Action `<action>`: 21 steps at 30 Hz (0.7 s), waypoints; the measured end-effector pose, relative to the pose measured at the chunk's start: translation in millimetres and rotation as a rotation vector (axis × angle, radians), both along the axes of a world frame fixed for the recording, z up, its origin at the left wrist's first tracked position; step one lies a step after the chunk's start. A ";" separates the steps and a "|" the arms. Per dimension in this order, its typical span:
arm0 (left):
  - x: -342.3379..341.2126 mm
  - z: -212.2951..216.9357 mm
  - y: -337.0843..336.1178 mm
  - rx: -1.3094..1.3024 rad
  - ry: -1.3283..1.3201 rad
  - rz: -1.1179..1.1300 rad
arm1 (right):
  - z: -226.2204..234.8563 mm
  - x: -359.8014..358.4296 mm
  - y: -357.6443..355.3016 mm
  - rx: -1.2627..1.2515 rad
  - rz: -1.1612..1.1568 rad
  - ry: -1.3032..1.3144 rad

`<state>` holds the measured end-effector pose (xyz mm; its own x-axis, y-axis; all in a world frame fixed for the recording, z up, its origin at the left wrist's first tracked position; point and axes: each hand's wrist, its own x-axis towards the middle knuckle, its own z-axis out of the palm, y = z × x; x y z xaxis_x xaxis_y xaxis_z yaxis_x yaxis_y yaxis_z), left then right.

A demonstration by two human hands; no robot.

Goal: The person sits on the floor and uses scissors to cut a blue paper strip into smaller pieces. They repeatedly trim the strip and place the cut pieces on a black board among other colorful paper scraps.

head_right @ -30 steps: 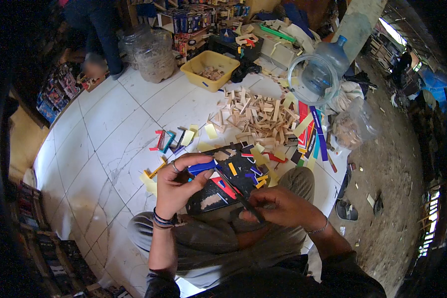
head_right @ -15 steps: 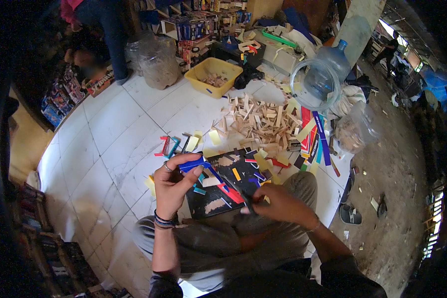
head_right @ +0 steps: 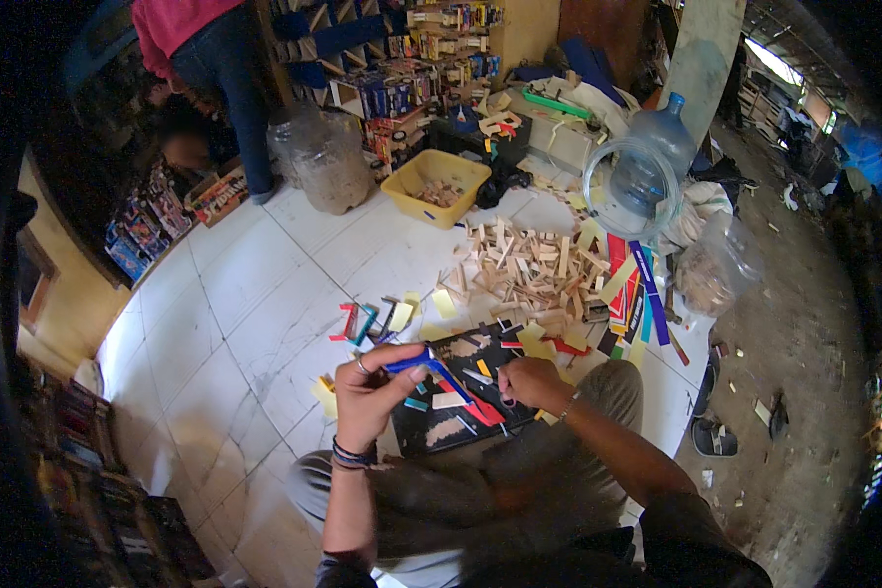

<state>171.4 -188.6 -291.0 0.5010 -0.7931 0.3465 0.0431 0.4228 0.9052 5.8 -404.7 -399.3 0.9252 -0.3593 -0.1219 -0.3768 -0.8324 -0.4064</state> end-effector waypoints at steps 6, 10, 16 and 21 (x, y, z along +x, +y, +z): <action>-1.5 -4.9 -3.5 0.000 -0.081 0.048 | 97.8 4.3 43.1 0.776 -0.027 -0.543; -2.5 -7.5 -7.4 -0.002 -0.029 0.079 | 133.3 -1.3 73.0 0.603 -0.002 -0.549; -1.3 -9.8 -6.8 0.017 -0.046 0.108 | 138.0 -0.4 78.6 0.628 -0.109 -0.491; 2.1 -9.2 -7.7 0.028 -0.065 0.119 | 137.9 -3.5 81.3 0.662 -0.126 -0.514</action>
